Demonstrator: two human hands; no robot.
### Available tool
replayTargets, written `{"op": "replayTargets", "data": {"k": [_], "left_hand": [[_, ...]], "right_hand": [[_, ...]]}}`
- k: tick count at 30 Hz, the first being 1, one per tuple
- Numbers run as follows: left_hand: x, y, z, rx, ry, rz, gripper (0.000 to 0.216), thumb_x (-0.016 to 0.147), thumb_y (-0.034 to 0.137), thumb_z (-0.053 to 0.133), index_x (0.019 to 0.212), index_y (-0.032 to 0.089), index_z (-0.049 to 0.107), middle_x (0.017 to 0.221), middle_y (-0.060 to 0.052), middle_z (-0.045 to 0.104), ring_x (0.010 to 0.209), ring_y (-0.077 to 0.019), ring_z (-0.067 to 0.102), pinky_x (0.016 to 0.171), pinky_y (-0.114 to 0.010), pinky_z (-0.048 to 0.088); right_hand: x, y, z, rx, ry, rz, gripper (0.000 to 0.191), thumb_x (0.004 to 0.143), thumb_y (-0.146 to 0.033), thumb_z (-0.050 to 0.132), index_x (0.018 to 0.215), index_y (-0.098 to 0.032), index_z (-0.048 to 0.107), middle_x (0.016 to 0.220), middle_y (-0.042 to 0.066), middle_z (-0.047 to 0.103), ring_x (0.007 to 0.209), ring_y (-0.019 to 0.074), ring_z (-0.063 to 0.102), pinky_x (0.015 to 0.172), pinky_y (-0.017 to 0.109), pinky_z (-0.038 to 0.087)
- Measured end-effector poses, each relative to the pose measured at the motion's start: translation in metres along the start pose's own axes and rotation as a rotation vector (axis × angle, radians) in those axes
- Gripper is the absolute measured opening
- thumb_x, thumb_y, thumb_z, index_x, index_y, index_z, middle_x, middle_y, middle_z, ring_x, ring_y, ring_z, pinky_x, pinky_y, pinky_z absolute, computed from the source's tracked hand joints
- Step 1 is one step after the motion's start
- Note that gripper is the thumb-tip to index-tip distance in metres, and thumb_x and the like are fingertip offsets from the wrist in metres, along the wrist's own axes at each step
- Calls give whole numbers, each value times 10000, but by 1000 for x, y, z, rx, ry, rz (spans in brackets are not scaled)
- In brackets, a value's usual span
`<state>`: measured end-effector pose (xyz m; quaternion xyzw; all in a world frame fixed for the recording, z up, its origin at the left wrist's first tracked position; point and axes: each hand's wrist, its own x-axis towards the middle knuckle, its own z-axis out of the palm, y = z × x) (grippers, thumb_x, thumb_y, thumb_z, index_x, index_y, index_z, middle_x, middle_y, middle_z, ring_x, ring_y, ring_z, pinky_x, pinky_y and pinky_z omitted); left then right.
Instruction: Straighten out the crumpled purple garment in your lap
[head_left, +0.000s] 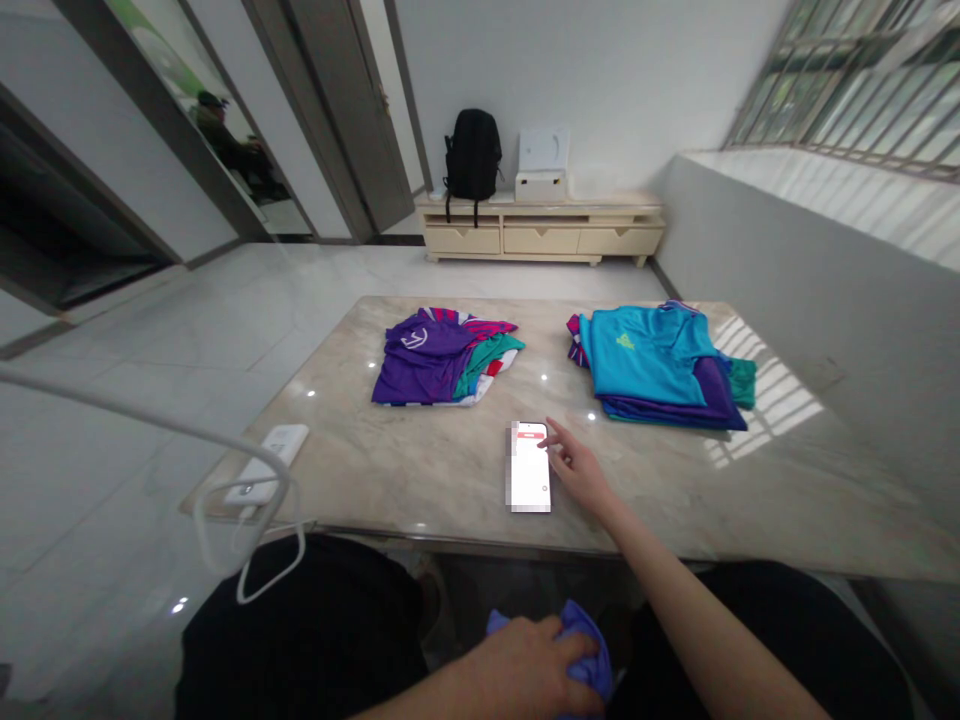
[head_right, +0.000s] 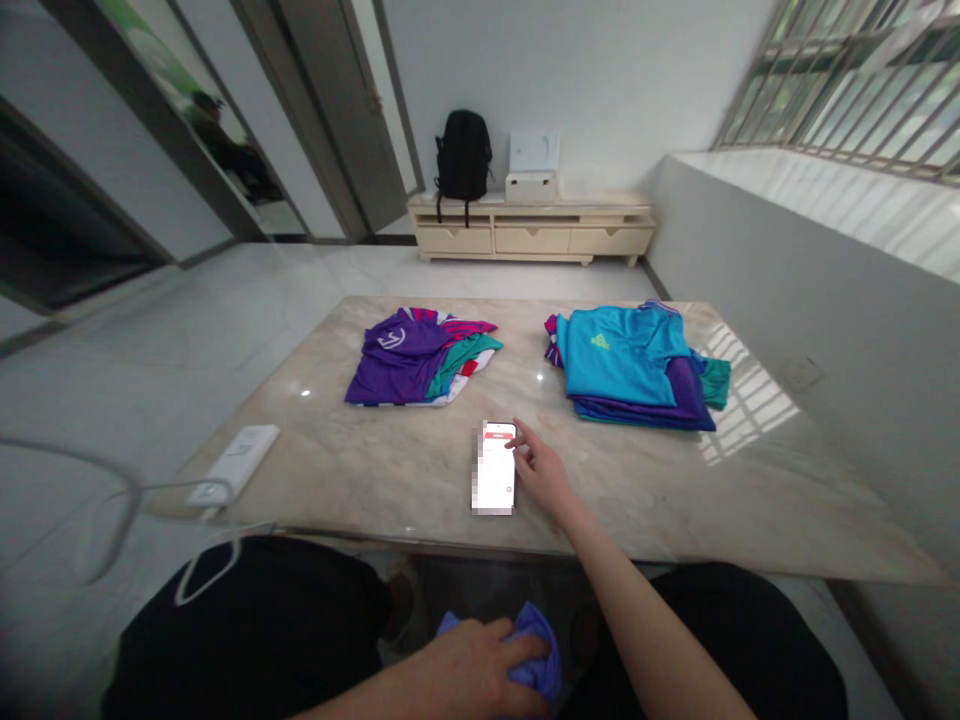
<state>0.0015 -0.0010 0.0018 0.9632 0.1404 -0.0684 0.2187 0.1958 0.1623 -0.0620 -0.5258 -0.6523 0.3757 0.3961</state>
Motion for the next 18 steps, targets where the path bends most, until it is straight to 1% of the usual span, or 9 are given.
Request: {"op": "replayTargets", "data": {"k": [4,6,9,11,13,18], "left_hand": [[0,0,1,3,6,-8,310,1061,375,414,1325,378,577,1482,-2,519,1029,-250,642,596,-352,575],[0,1,0,0,6,-6,306,1060,378,420,1322,378,578,1474,-3,524,1026,-248,644,589,-350,575],[0,1,-1,9,12,-3,311,1060,386,414,1325,379,578,1474,0,525,1019,-252,649,576,-357,575],[0,1,-2,11,9,-2,315,1060,378,411,1327,377,578,1477,-2,528,1011,-254,654,577,-363,578],[0,1,-2,6,5,1,316,1058,365,411,1323,373,584,1490,-1,522,1017,-259,656,587,-370,588],[-1,1,-4,-9,0,4,325,1055,364,408,1329,365,583,1488,-12,525,1032,-278,652,596,-398,611]], "right_hand": [[-1,-1,0,-2,9,-11,609,952,-220,489,1557,-220,413,1116,63,729,629,127,518,646,294,464],[-1,-2,0,-14,15,-6,615,952,-222,493,1561,-241,410,1176,68,723,625,124,521,644,296,466],[-1,-2,-1,-41,10,20,642,951,-235,512,1579,-280,390,1332,74,680,621,118,524,641,306,463],[0,-1,-1,-58,0,38,660,950,-241,521,1591,-290,372,1377,73,662,620,117,526,644,311,462],[0,1,-1,-50,-10,42,665,949,-241,522,1594,-286,365,1354,71,673,616,117,526,642,309,461],[0,0,0,9,3,23,614,951,-238,502,1559,-244,411,1192,61,718,611,122,519,637,301,460]]}}
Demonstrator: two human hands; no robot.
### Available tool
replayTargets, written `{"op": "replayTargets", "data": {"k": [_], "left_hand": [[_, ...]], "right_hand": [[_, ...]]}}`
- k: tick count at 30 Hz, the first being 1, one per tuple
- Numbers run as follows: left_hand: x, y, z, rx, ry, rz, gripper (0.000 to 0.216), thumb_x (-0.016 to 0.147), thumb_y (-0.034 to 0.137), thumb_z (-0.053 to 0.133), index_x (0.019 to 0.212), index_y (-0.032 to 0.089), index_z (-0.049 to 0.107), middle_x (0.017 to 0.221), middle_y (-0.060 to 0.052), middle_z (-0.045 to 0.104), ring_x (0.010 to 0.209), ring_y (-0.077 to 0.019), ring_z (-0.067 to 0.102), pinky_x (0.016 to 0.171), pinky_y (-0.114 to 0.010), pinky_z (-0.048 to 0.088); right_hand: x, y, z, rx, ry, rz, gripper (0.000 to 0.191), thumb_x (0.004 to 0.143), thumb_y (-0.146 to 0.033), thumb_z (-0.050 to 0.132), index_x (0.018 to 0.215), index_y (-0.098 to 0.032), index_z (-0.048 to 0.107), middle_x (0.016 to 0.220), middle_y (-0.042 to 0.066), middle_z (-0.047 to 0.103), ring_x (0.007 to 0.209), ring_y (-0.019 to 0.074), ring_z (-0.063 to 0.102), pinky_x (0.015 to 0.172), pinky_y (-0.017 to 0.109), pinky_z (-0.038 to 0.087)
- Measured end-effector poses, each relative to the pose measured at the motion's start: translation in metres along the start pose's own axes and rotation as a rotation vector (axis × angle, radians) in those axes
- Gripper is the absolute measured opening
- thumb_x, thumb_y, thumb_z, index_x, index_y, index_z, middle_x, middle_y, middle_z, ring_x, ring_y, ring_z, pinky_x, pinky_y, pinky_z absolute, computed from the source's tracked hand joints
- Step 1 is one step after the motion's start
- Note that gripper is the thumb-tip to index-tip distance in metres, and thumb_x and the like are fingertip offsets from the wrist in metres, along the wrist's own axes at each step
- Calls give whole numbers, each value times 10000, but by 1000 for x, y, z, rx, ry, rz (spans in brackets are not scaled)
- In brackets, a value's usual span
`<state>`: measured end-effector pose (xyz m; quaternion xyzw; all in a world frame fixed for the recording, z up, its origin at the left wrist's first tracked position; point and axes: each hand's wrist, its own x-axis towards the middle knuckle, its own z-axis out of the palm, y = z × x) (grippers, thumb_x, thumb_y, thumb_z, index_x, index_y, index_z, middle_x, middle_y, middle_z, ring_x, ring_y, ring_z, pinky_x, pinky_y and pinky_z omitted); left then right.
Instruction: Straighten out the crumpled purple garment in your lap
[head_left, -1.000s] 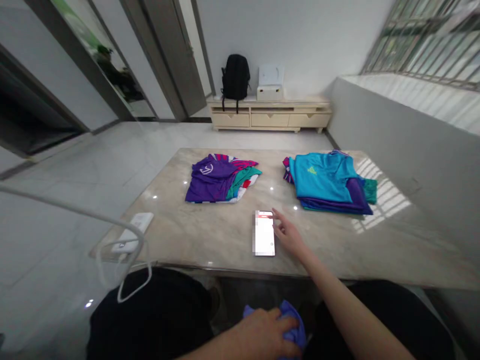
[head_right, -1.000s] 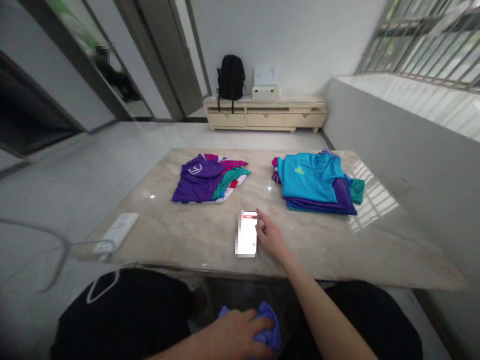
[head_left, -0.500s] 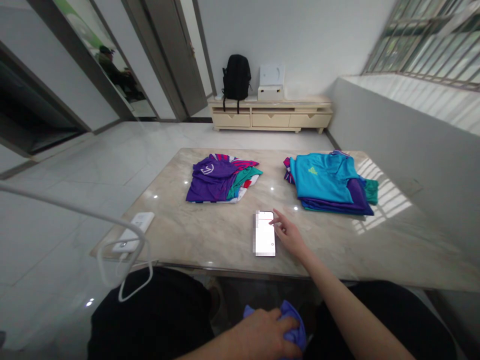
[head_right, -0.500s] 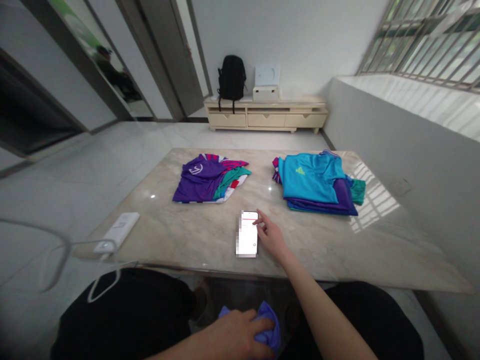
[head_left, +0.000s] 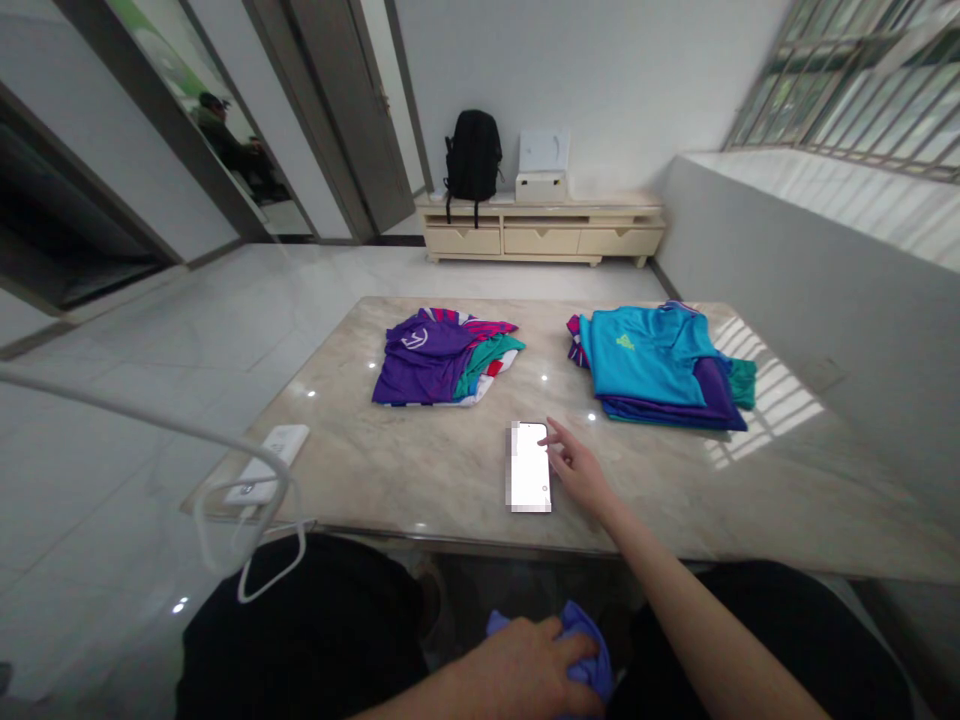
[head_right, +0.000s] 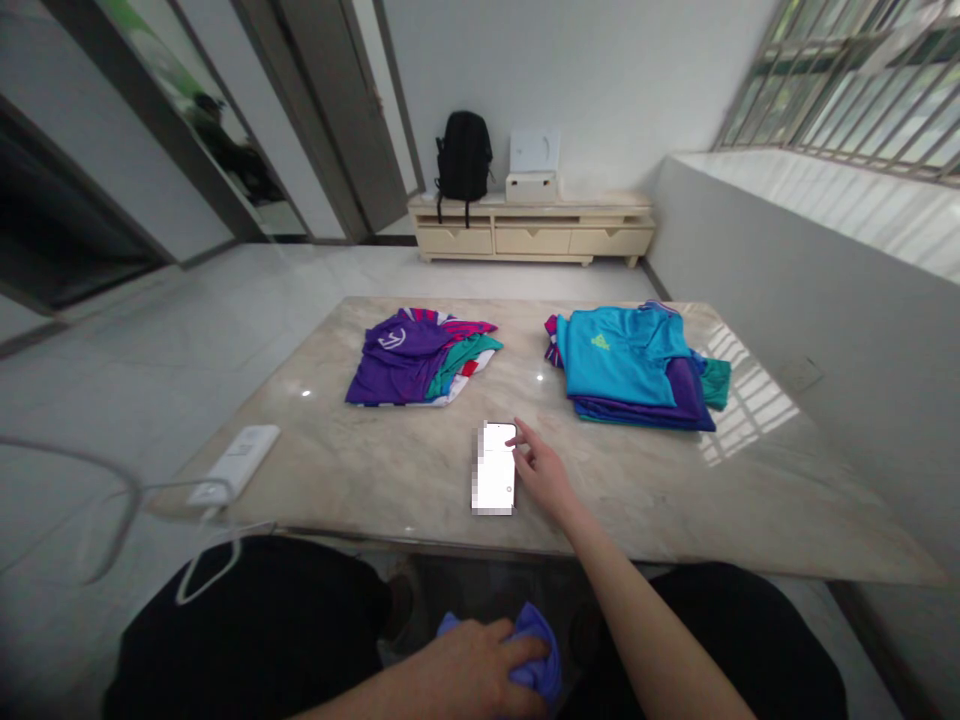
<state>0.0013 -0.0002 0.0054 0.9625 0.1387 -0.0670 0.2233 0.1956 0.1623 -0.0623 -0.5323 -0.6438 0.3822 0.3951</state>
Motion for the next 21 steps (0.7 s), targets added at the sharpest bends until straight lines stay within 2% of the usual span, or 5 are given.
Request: {"op": "replayTargets", "data": {"k": [2,8,16,21], "left_hand": [[0,0,0,-7,-10,-1,323,1056,363,408,1327,360,584,1482,-18,530,1028,-280,656,597,-403,614],[1,-1,1,-36,-34,0,326,1057,365,415,1347,372,565,1500,-29,513,1067,-292,651,615,-410,614],[1,0,2,-31,-16,-7,322,1058,371,411,1335,368,576,1496,-26,518,1053,-276,645,626,-366,581],[1,-1,-1,-43,-34,-11,330,1038,355,454,1346,366,573,1496,-42,514,1056,-289,632,634,-389,579]], "right_hand": [[-1,-2,0,2,3,9,607,947,-241,505,1549,-246,424,1200,63,714,617,122,523,635,302,456],[-1,-3,0,-13,4,15,643,935,-241,519,1566,-290,399,1403,68,640,612,112,500,612,304,437],[-2,-3,0,-2,10,19,636,936,-254,524,1562,-277,410,1430,74,631,614,114,504,622,308,456],[-1,-4,0,19,25,26,634,928,-257,527,1553,-269,422,1424,79,637,614,115,515,615,298,459]]}}
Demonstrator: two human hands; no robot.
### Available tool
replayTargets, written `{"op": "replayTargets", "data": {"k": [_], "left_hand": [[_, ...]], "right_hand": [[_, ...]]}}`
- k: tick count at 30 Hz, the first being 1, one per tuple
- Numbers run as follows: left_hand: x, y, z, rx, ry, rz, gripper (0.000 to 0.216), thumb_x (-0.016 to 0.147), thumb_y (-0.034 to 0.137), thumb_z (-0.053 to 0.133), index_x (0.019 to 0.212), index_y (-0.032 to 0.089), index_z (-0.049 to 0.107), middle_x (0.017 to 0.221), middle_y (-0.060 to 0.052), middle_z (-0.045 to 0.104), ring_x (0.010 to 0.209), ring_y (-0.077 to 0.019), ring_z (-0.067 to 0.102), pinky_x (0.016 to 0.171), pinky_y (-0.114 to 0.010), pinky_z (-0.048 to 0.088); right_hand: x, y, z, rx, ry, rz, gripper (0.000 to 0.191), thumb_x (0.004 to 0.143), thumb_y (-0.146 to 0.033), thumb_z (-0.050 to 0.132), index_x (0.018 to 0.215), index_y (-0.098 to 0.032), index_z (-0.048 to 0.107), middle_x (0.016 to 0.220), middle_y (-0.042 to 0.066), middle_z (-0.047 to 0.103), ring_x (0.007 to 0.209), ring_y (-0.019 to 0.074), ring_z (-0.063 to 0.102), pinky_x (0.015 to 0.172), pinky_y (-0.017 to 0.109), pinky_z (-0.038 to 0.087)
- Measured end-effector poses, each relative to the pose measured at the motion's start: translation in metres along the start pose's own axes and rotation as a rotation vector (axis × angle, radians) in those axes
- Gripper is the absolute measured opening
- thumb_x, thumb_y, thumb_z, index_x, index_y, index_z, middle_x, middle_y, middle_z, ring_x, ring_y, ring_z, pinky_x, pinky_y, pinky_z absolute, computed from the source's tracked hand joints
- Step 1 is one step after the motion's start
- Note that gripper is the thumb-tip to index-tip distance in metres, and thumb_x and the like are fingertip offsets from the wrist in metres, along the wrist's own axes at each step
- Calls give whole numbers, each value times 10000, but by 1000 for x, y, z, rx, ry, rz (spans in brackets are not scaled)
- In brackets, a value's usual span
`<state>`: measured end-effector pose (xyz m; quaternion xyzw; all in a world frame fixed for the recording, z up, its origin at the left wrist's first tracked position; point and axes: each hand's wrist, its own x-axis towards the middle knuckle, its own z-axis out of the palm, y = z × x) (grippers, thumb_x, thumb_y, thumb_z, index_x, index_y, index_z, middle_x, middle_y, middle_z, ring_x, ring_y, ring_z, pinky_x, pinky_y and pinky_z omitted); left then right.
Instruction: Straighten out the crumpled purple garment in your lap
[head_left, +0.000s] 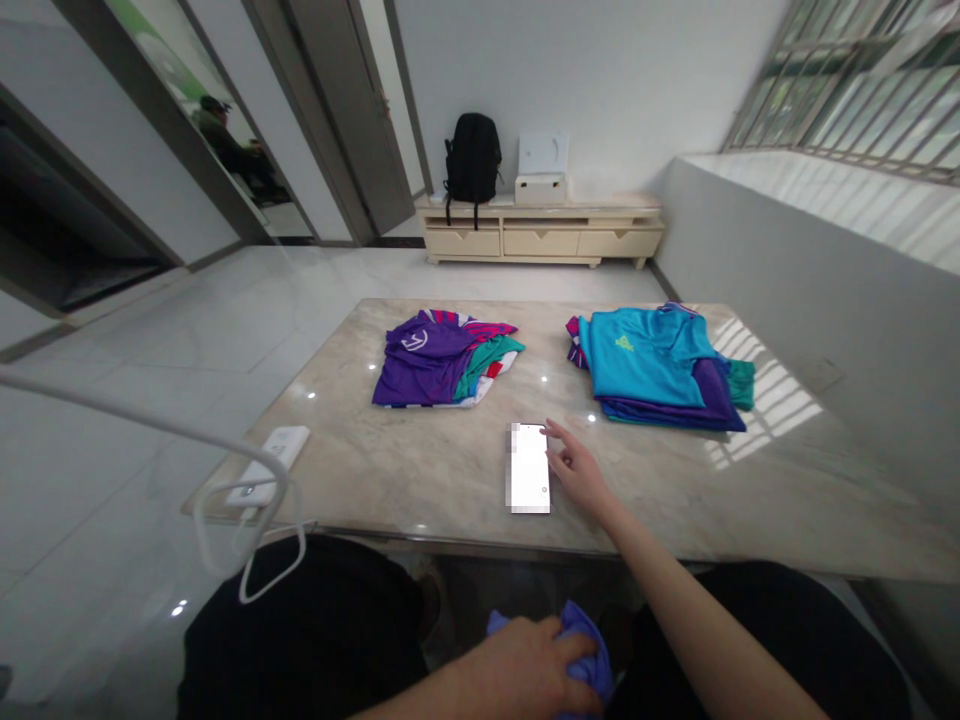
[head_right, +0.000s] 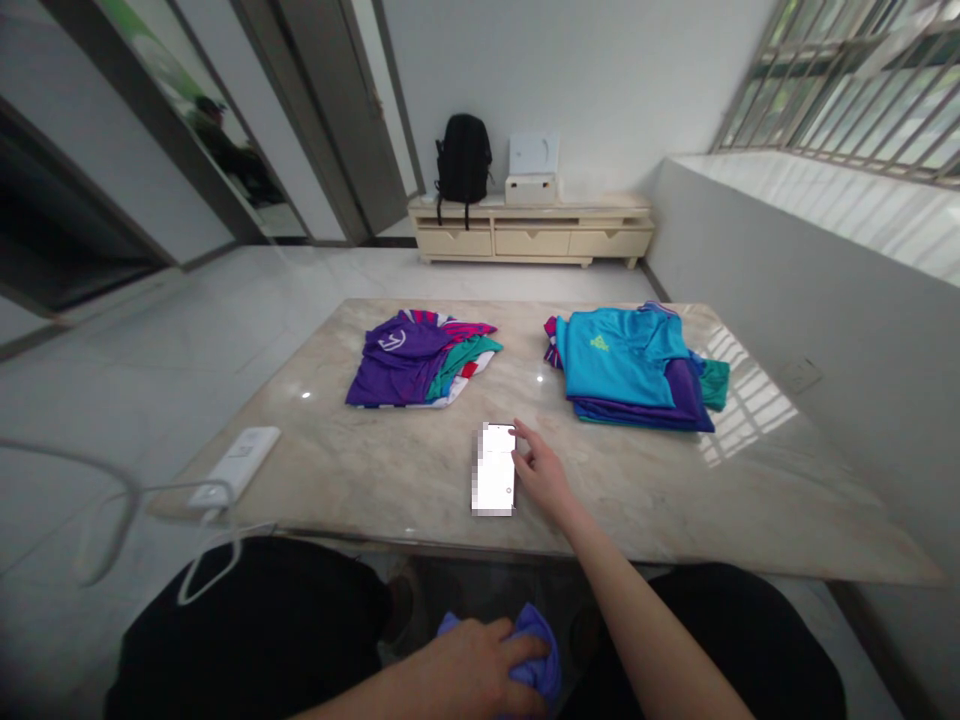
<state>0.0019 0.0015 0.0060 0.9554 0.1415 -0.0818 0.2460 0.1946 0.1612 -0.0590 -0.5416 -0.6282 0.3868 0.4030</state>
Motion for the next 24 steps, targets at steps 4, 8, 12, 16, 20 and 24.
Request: {"op": "replayTargets", "data": {"k": [4,8,12,16,20,24], "left_hand": [[1,-1,-5,-7,-13,-24,369,987,362,547,1356,369,571,1485,-41,514,1092,-291,623,732,-405,589],[0,1,-5,-10,-9,-12,390,970,383,565,1360,369,575,1502,-39,504,1102,-294,623,760,-416,589],[-4,3,-5,-26,-24,-2,532,873,393,683,1392,371,572,1538,-40,485,1125,-321,621,747,-427,591],[-10,0,-11,-81,7,-39,589,820,363,701,1397,380,584,1567,-20,464,1149,-324,634,810,-433,593],[-15,-5,-16,-122,92,-88,593,833,321,675,1415,372,577,1571,-18,458,1191,-297,636,979,-421,553],[-19,-3,-16,-20,79,-121,602,827,316,684,1417,366,575,1580,-37,451,1225,-327,610,958,-451,562]], "right_hand": [[-3,-5,-1,-9,5,-5,474,945,-292,510,1409,-222,580,1211,69,748,619,136,542,589,286,438],[-15,-12,-1,-46,-64,-20,336,958,-309,503,1188,-199,721,950,45,802,567,143,544,561,280,408],[-29,-19,-1,-77,-85,-23,325,960,-310,508,1165,-196,733,944,46,809,545,139,535,549,278,395],[-42,-26,-5,-97,-89,-30,345,982,-349,489,1183,-191,720,965,55,808,555,146,564,559,284,440],[-55,-26,-7,-135,-105,-32,348,971,-348,511,1224,-216,711,1011,44,795,592,148,607,601,289,486],[-65,-19,-2,-194,-128,-21,419,923,-299,573,1326,-250,679,791,-15,745,597,153,618,644,283,483]]}}
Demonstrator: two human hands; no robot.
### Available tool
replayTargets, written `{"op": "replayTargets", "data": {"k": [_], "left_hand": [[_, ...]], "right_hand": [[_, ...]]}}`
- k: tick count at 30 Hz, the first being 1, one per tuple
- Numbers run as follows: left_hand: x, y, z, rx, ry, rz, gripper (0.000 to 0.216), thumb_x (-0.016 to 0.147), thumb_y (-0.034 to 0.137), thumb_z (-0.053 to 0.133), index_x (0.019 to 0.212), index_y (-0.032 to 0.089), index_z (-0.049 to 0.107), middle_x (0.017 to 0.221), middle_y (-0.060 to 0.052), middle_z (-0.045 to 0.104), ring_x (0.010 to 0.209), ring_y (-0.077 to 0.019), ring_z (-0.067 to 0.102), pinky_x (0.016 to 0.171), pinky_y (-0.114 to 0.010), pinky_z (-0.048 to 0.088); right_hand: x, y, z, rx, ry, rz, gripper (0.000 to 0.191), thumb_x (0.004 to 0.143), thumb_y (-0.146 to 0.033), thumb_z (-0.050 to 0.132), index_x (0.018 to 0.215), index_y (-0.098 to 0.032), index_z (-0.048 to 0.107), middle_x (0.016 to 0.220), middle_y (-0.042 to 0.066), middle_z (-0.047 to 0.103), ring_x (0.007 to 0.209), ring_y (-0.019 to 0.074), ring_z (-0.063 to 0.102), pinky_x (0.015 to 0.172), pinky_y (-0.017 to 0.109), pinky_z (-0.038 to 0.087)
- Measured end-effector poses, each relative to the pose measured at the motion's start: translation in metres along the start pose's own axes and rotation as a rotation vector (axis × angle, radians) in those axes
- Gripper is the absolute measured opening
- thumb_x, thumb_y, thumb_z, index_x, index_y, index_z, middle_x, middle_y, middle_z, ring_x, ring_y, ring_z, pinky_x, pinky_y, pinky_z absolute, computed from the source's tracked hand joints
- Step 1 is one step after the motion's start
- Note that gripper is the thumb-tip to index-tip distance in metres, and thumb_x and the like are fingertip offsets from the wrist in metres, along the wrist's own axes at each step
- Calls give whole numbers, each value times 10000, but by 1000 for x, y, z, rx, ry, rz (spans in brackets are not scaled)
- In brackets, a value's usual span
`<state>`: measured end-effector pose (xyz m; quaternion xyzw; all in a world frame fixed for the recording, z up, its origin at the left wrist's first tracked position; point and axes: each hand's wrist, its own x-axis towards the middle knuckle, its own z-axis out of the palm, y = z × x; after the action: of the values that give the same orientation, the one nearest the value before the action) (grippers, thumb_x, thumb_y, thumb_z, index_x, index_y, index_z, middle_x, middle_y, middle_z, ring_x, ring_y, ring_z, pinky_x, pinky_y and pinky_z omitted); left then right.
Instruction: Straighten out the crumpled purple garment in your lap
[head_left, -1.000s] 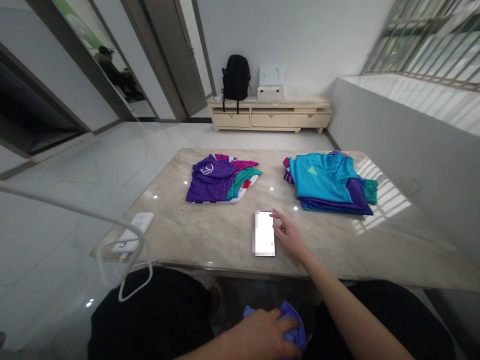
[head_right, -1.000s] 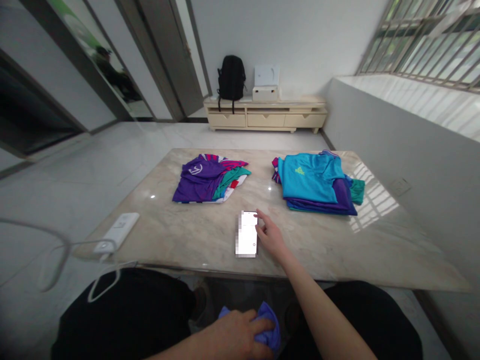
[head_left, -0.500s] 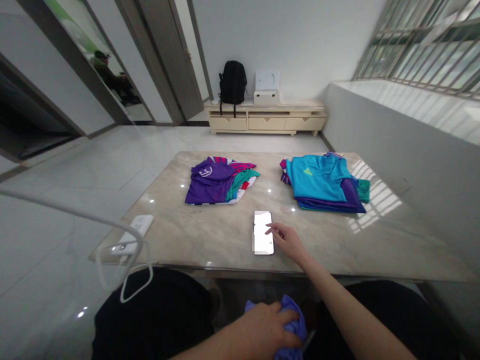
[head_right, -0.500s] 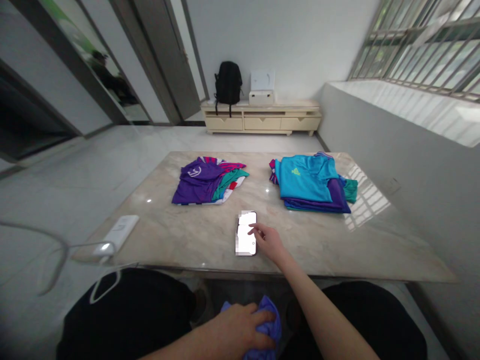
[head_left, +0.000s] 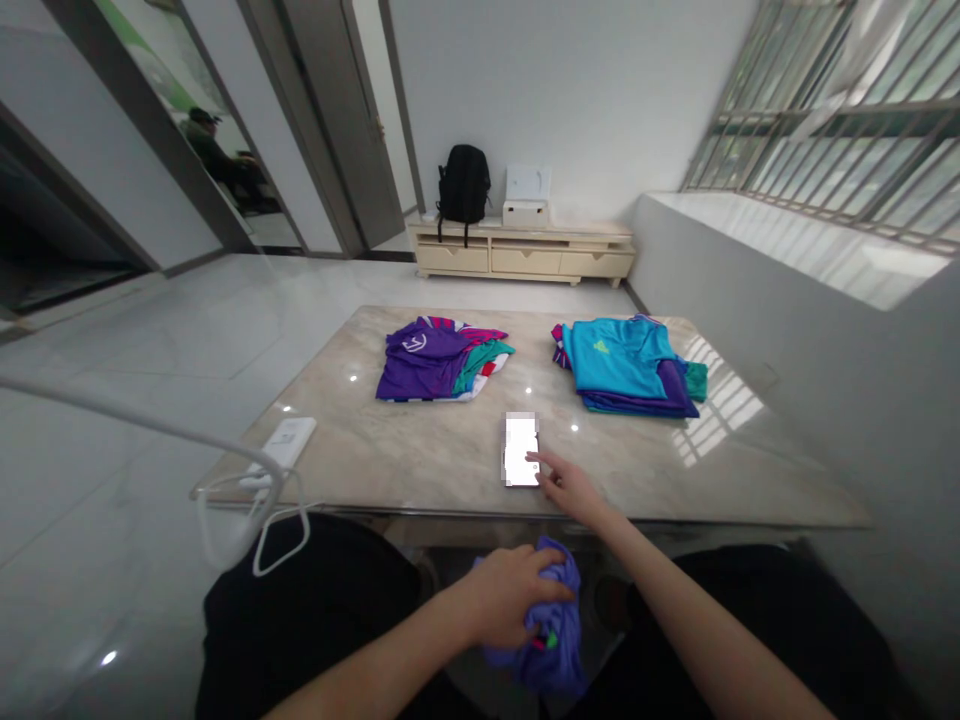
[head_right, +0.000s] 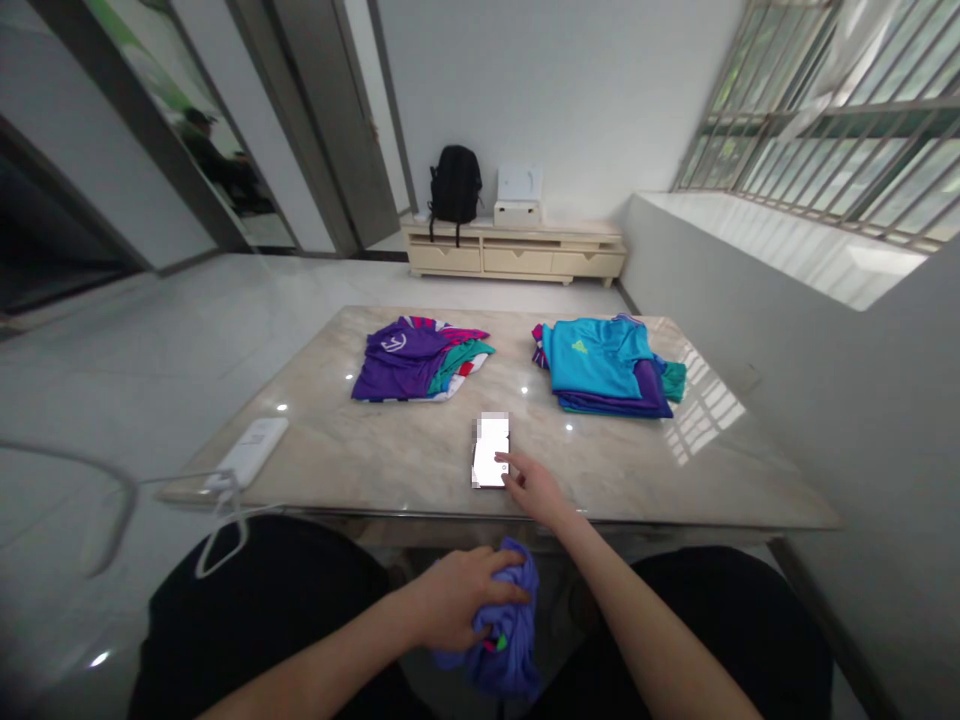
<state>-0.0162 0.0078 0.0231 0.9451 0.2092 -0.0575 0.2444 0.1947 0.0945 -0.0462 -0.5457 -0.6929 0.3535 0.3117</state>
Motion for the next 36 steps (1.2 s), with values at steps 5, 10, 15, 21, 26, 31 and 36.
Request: {"op": "replayTargets", "data": {"k": [5,10,15,21,26,31,36], "left_hand": [[-7,7,1,71,-18,4,619,805,330,711,1409,363,581,1575,-53,463,1185,-346,625,870,-464,592],[-11,9,4,85,11,-2,613,806,329,702,1408,359,586,1569,-55,467,1187,-341,625,888,-466,588],[-11,8,5,98,8,-3,614,810,321,686,1415,356,587,1561,-64,472,1172,-348,633,864,-462,590],[-10,7,6,91,14,1,606,820,305,693,1414,353,584,1580,-58,452,1213,-335,621,924,-456,577],[-10,8,6,102,21,1,575,855,369,704,1417,361,583,1558,-59,489,1194,-330,645,916,-445,587],[-12,11,1,-3,203,-107,447,973,527,565,1369,328,622,1445,-58,597,1177,-278,669,991,-407,554],[-21,12,-13,-220,433,-203,435,1096,403,310,1238,254,693,1276,-37,697,1162,-196,666,1050,-320,489]], "right_hand": [[-1,3,6,-11,3,-6,469,936,-277,548,1399,-260,623,955,5,774,602,145,618,658,289,497],[-3,1,5,13,-13,-15,486,926,-246,559,1409,-280,605,1227,26,753,607,127,629,643,282,518],[-4,1,3,39,-6,-17,541,923,-228,578,1462,-281,549,1279,40,737,608,125,642,665,296,543],[-6,0,-3,74,33,-14,573,932,-224,568,1497,-292,497,1405,57,664,648,130,640,683,316,564],[-9,-4,-4,99,24,18,512,922,-212,538,1433,-248,560,1378,65,671,656,121,646,694,305,559],[-19,-22,-7,156,-56,98,375,944,-330,556,1277,-205,676,1083,68,769,682,161,677,577,272,536],[-69,-49,-16,383,-275,97,485,1006,-577,500,1102,-190,775,1074,92,787,1019,255,733,954,425,564]]}}
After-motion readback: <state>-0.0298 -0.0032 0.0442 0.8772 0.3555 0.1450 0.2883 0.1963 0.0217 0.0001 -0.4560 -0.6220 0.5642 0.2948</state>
